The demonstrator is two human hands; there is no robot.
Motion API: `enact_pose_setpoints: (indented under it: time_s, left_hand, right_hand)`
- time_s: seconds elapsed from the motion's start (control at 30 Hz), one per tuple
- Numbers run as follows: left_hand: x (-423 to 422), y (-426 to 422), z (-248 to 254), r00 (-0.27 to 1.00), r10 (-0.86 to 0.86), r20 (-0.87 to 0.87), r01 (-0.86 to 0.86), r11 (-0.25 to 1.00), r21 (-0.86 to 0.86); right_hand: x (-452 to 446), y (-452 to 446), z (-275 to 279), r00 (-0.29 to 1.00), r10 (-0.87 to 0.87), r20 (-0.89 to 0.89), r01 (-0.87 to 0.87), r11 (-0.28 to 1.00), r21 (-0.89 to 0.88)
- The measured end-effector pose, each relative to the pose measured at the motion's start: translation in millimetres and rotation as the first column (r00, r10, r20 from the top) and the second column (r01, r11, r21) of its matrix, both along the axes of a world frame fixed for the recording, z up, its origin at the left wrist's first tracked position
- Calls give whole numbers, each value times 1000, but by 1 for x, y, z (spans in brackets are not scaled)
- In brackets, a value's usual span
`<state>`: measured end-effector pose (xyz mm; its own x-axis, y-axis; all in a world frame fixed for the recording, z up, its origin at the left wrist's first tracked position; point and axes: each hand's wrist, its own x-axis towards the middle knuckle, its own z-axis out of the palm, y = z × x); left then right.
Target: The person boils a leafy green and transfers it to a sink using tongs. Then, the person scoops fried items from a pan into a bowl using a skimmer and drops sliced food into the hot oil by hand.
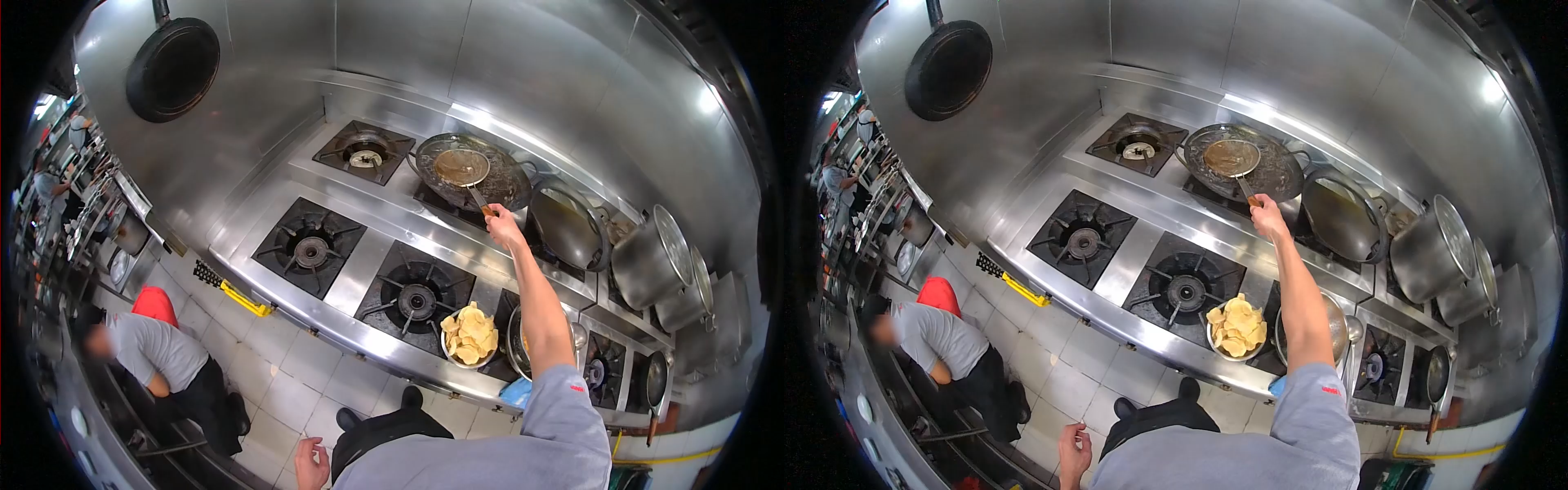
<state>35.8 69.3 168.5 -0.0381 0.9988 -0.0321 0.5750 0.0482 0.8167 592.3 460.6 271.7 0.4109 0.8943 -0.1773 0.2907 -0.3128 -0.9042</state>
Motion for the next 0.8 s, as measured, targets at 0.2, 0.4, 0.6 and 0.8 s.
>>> enact_pose_setpoints:
  time_s: [0.2,0.4,0.6,0.8]
  left_hand:
    - [-13,11,-3,999,-39,-14,39,999,-2]
    - [-17,33,-4,991,-129,-29,131,990,61]
    - [-13,46,-4,985,-172,-4,172,985,-5]
    - [-2,45,-2,981,-191,-12,191,981,-43]
  right_hand:
    - [-32,-20,5,983,-15,-180,16,1000,6]
    - [-44,-49,5,958,-32,-287,47,998,47]
    - [-38,-96,25,981,-45,-186,62,995,84]
    - [25,-119,30,871,-184,456,38,950,311]
